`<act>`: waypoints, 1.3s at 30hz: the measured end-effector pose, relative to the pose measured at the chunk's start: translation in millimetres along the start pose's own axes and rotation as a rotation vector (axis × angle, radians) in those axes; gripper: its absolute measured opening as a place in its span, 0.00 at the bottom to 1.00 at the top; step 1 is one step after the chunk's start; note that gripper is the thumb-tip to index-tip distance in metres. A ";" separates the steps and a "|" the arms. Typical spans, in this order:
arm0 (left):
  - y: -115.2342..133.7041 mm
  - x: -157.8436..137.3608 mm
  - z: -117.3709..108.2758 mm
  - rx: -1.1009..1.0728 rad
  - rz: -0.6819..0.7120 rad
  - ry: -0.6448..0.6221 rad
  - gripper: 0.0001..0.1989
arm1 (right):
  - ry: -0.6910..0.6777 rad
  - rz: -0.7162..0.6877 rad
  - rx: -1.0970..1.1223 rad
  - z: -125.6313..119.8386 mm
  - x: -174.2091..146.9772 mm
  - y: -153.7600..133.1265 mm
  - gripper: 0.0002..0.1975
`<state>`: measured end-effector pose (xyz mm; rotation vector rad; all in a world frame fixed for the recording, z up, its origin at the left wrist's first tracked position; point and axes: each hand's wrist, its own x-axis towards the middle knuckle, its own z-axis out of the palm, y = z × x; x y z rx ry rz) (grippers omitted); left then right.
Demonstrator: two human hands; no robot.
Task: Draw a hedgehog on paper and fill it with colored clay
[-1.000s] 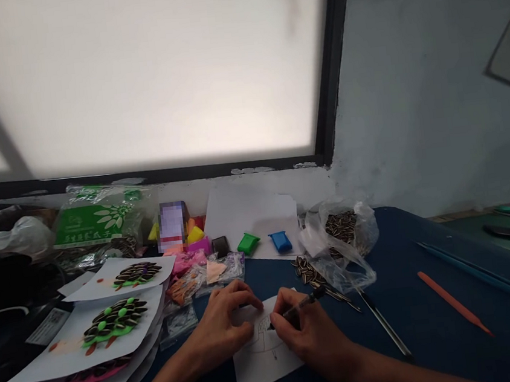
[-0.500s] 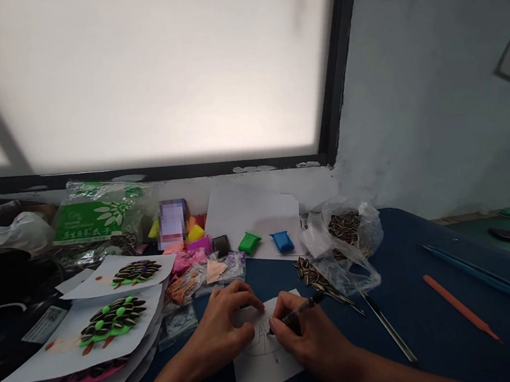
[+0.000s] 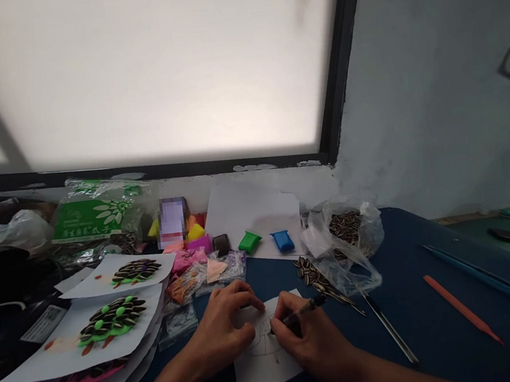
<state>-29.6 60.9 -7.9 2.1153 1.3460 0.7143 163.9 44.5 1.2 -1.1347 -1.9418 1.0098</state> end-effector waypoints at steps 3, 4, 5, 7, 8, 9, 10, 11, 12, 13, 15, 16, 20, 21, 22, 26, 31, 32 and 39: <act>-0.1 0.0 0.7 -0.010 0.001 0.007 0.20 | 0.001 0.006 0.015 0.2 -0.3 0.6 0.09; -0.6 0.0 1.1 -0.014 0.007 0.013 0.20 | -0.001 0.002 0.020 0.1 -0.3 0.7 0.09; -1.1 0.0 1.6 -0.017 0.011 0.019 0.20 | -0.008 0.000 0.026 -0.1 -0.3 0.8 0.09; -2.1 0.0 2.2 -0.018 0.015 0.024 0.20 | -0.022 0.005 0.028 -0.7 -0.3 0.6 0.09; -2.3 0.0 2.3 -0.017 0.014 0.023 0.20 | -0.026 0.009 0.024 -1.1 -0.4 0.4 0.08; -2.4 -0.1 2.3 -0.017 0.014 0.022 0.20 | -0.029 0.012 0.021 -1.3 -0.5 0.0 0.08; -2.3 -0.2 2.0 -0.017 0.015 0.021 0.20 | -0.028 0.015 0.017 -1.5 -0.6 -0.4 0.08; -2.0 -0.4 1.7 -0.016 0.017 0.019 0.20 | -0.023 0.014 0.011 -1.5 -0.7 -0.8 0.08; -1.8 -0.5 1.3 -0.015 0.021 0.018 0.19 | -0.020 0.014 0.006 -1.3 -0.8 -1.2 0.08; -1.5 -0.6 0.9 -0.013 0.024 0.015 0.19 | -0.019 0.013 0.002 -1.1 -0.8 -1.5 0.08; -1.2 -0.4 0.3 -0.009 0.028 0.012 0.19 | -0.010 0.010 -0.006 -0.5 -0.8 -1.8 0.08; -1.1 -0.2 0.2 -0.008 0.027 0.011 0.19 | -0.008 0.010 -0.006 -0.2 -0.8 -1.8 0.08; -1.2 0.8 -0.1 -0.002 0.023 0.009 0.19 | -0.027 0.024 0.010 -0.4 -1.3 -1.5 0.08; -1.1 0.7 -0.3 -0.002 0.021 0.007 0.19 | -0.034 0.029 0.019 -0.9 -1.5 -1.1 0.07; -0.9 0.5 -0.5 -0.001 0.019 0.005 0.19 | -0.033 0.032 0.033 -1.4 -1.7 -0.6 0.07; -0.2 -0.7 -1.4 -0.006 0.002 -0.008 0.19 | 0.048 0.025 0.085 -2.8 -2.3 2.8 0.09; 0.9 -1.1 -2.3 -0.014 -0.005 -0.008 0.19 | 0.065 0.009 0.056 -2.5 -2.7 3.2 0.09; 1.3 -1.2 -2.5 -0.015 -0.002 -0.008 0.19 | 0.062 0.011 0.050 -2.4 -2.8 2.6 0.09; 2.3 -1.7 -1.9 -0.008 0.014 -0.002 0.19 | 0.050 0.029 0.001 -2.4 -2.7 2.2 0.08</act>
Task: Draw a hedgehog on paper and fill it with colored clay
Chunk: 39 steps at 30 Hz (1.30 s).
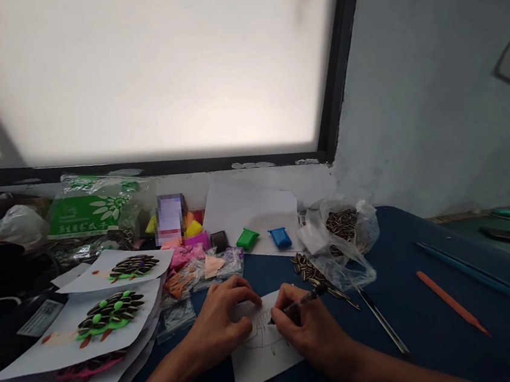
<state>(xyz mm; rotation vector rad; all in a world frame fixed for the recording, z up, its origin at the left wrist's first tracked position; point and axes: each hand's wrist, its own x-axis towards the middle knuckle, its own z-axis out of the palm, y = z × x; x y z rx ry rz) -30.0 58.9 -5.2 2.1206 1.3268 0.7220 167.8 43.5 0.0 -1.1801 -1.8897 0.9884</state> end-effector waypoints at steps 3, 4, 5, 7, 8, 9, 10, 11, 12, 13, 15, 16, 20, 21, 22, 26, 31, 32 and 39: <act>-0.1 0.7 -0.1 0.008 0.004 0.002 0.19 | -0.003 0.001 -0.005 0.5 0.6 1.1 0.08; 0.0 0.9 -0.3 0.011 0.004 0.003 0.19 | -0.007 0.003 -0.002 0.6 0.7 1.0 0.08; 0.1 1.1 -0.5 0.013 0.004 0.005 0.19 | -0.013 0.004 0.001 0.7 0.9 0.7 0.08; 0.2 1.1 -0.9 0.018 0.005 0.008 0.19 | -0.028 0.007 0.000 0.7 1.1 -0.7 0.09; 0.2 1.0 -1.0 0.019 0.004 0.006 0.19 | -0.034 0.009 -0.004 0.5 1.1 -1.6 0.08; 0.1 0.9 -1.1 0.017 0.001 0.002 0.19 | -0.039 0.011 -0.007 0.3 1.1 -2.3 0.08; -0.1 0.8 -1.1 0.016 -0.003 -0.004 0.19 | -0.040 0.013 -0.009 0.1 1.1 -2.9 0.08; -0.3 0.6 -1.0 0.015 -0.009 -0.008 0.19 | -0.041 0.013 -0.010 0.0 1.1 -3.4 0.08; -0.5 0.5 -0.9 0.014 -0.014 -0.013 0.19 | -0.037 0.010 -0.013 -0.2 1.0 -3.6 0.08; -0.7 0.4 -0.7 0.013 -0.017 -0.013 0.19 | -0.033 0.005 -0.017 -0.2 1.0 -3.6 0.08; -1.0 0.4 -0.2 0.011 -0.010 -0.005 0.19 | -0.027 -0.006 -0.024 -0.2 0.9 -3.4 0.08; -1.1 0.5 0.0 0.009 -0.004 -0.001 0.19 | -0.026 -0.008 -0.025 -0.1 0.9 -3.2 0.08; -1.6 0.7 0.6 0.004 0.003 0.002 0.19 | -0.040 0.008 -0.007 -0.3 0.9 -2.7 0.08; -1.6 0.7 0.7 0.004 0.002 0.003 0.19 | -0.041 0.009 -0.007 -0.5 1.1 -2.7 0.08; -1.7 0.7 0.7 0.006 0.002 0.005 0.19 | -0.041 0.006 -0.008 -0.7 1.4 -2.6 0.08; -1.4 0.6 0.4 0.017 0.005 0.003 0.20 | -0.039 -0.004 -0.013 -1.1 1.9 -2.4 0.08; -0.7 0.7 0.2 0.022 0.006 0.004 0.19 | -0.043 0.000 0.015 0.3 0.8 -2.5 0.09; -0.7 0.7 0.3 0.023 0.004 0.004 0.19 | -0.041 -0.001 0.025 0.4 0.6 -2.4 0.09; -1.4 0.4 1.1 0.030 0.005 -0.001 0.20 | -0.009 0.018 0.089 -6.2 2.0 2.6 0.10</act>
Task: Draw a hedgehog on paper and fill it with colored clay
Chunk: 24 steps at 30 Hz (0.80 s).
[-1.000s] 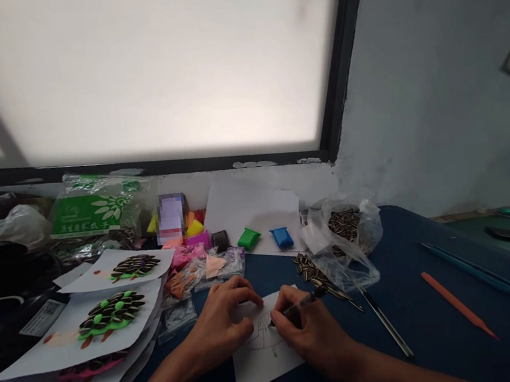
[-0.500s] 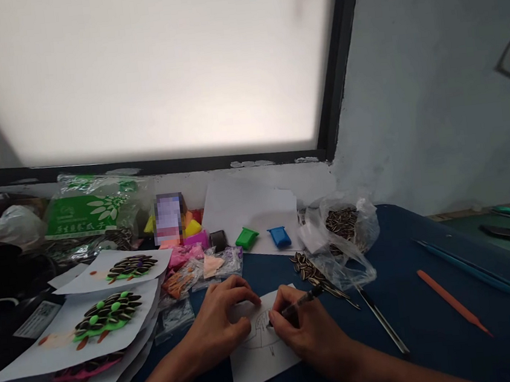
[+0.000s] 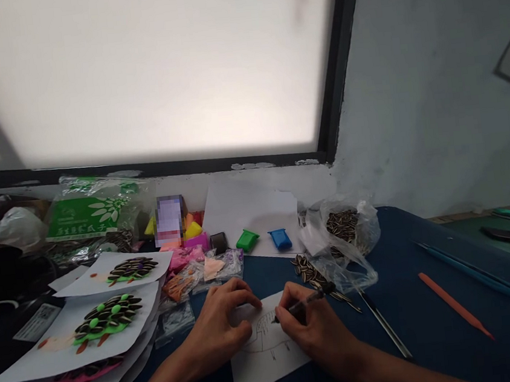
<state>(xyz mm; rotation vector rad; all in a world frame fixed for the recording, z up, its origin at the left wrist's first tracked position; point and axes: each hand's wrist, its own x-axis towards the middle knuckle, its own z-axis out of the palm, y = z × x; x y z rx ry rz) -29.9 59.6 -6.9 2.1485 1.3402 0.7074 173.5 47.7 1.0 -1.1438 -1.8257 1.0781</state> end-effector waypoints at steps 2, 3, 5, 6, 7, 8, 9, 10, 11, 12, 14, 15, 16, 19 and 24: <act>-0.4 0.0 0.0 -0.004 -0.002 -0.002 0.20 | 0.007 -0.013 -0.008 -2.0 0.5 1.9 0.11; -0.5 0.0 -0.1 -0.006 -0.001 -0.002 0.20 | 0.004 -0.016 -0.012 -2.4 0.7 2.7 0.11; -0.5 -0.2 -0.6 -0.005 -0.001 0.001 0.20 | -0.011 -0.011 -0.021 -2.3 1.0 3.9 0.10; -0.4 -0.3 -0.9 -0.001 -0.003 0.001 0.20 | -0.019 -0.006 -0.029 -1.9 1.1 4.2 0.10; -0.3 -0.4 -1.2 0.003 -0.006 -0.001 0.20 | -0.024 0.000 -0.041 -1.5 1.2 4.4 0.09; -0.2 -0.5 -1.5 0.007 -0.009 -0.004 0.20 | -0.026 0.002 -0.054 -1.1 1.3 4.5 0.09; -0.2 -0.5 -1.6 0.009 -0.011 -0.006 0.20 | -0.025 0.001 -0.065 -0.8 1.4 4.6 0.09; -0.3 -0.4 -1.5 0.011 -0.009 -0.007 0.20 | -0.022 -0.002 -0.072 -0.6 1.5 4.5 0.09; -0.6 -0.3 -1.2 0.014 -0.005 -0.006 0.20 | -0.020 -0.006 -0.077 -0.5 1.6 4.5 0.09; -1.0 0.0 -0.7 0.018 0.001 -0.003 0.20 | -0.020 -0.007 -0.078 -0.4 1.6 4.5 0.09; -2.1 0.7 0.6 0.024 0.012 0.003 0.20 | -0.025 -0.005 -0.078 -0.2 1.6 4.5 0.09; -2.8 1.0 1.3 0.026 0.014 0.009 0.19 | -0.027 -0.001 -0.082 -0.2 1.7 4.5 0.08; -3.5 1.3 2.0 0.024 0.017 0.014 0.19 | -0.025 0.002 -0.089 -0.1 1.8 4.7 0.08; -4.8 1.8 2.8 0.016 0.032 0.029 0.19 | -0.021 0.000 -0.107 0.0 2.6 5.2 0.08; -4.2 1.1 2.0 0.017 0.036 0.030 0.19 | -0.036 -0.004 -0.118 -0.5 3.1 5.0 0.08</act>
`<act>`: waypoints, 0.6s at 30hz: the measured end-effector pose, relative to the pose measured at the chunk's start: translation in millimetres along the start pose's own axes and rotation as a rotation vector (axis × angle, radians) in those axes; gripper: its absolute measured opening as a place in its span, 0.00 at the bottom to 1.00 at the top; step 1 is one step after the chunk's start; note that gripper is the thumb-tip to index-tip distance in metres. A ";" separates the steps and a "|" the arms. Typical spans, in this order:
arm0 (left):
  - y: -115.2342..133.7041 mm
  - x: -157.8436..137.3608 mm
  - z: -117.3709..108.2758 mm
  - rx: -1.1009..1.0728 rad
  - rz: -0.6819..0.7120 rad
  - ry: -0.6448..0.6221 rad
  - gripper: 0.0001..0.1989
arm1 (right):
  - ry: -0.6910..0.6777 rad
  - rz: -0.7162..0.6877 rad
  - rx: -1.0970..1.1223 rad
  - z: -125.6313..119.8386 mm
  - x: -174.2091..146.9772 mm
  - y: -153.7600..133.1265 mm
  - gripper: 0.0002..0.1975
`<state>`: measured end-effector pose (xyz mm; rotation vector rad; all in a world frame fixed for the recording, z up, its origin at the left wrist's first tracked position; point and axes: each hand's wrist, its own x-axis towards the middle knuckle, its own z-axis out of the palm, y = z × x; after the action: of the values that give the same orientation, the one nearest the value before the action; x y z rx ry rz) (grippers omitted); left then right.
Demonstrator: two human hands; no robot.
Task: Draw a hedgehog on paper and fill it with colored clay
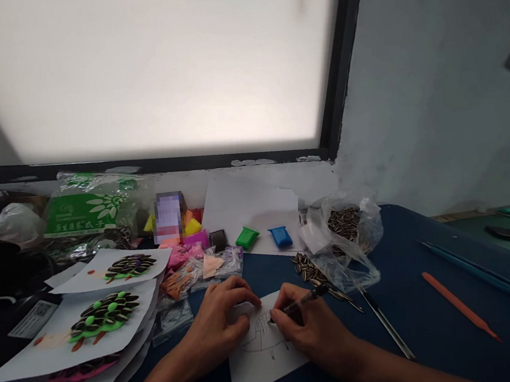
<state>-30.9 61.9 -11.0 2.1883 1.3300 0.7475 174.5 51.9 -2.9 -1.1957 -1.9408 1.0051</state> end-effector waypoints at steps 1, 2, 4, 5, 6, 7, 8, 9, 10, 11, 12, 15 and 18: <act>0.3 -0.2 -0.1 0.000 -0.006 -0.001 0.18 | -0.005 0.001 0.000 -0.1 -0.2 -0.1 0.08; 0.5 -0.3 -0.2 -0.001 -0.010 -0.003 0.18 | -0.009 0.002 0.001 -0.1 -0.5 -0.3 0.08; 0.5 -0.7 -0.3 -0.005 -0.010 -0.006 0.19 | -0.008 0.003 -0.001 0.1 -1.1 -0.4 0.08; 0.4 -0.8 -0.4 -0.008 -0.008 -0.007 0.19 | -0.003 0.002 -0.005 0.2 -1.5 -0.4 0.08; 0.1 -0.9 -0.5 -0.012 -0.007 -0.009 0.19 | 0.002 -0.001 -0.009 0.3 -1.7 -0.4 0.07; -0.1 -1.0 -0.5 -0.016 -0.007 -0.011 0.19 | 0.005 -0.003 -0.013 0.4 -1.9 -0.5 0.07; -0.4 -1.1 -0.7 -0.019 -0.008 -0.015 0.19 | 0.007 -0.003 -0.016 0.4 -2.0 -0.7 0.07; -0.5 -1.1 -0.8 -0.021 -0.010 -0.018 0.19 | 0.007 -0.002 -0.018 0.4 -2.0 -1.0 0.07; -0.6 -1.0 -1.0 -0.020 -0.014 -0.020 0.19 | 0.004 0.001 -0.019 0.2 -2.0 -1.4 0.07; -0.5 -0.9 -1.1 -0.016 -0.016 -0.019 0.19 | 0.001 0.004 -0.019 0.0 -1.8 -2.0 0.07; -0.4 -0.6 -1.2 -0.011 -0.016 -0.017 0.19 | -0.004 0.007 -0.018 -0.3 -1.6 -2.7 0.07; 0.3 0.1 -1.1 0.002 -0.008 -0.013 0.19 | -0.017 0.008 -0.003 -1.2 -0.9 -4.5 0.08; 0.6 0.8 -0.1 -0.003 0.006 -0.003 0.19 | -0.021 0.007 0.011 -1.2 -0.5 -4.6 0.08</act>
<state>-30.3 62.4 -10.3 2.1912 1.3205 0.7483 173.7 50.4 1.6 -1.1905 -1.9459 1.0348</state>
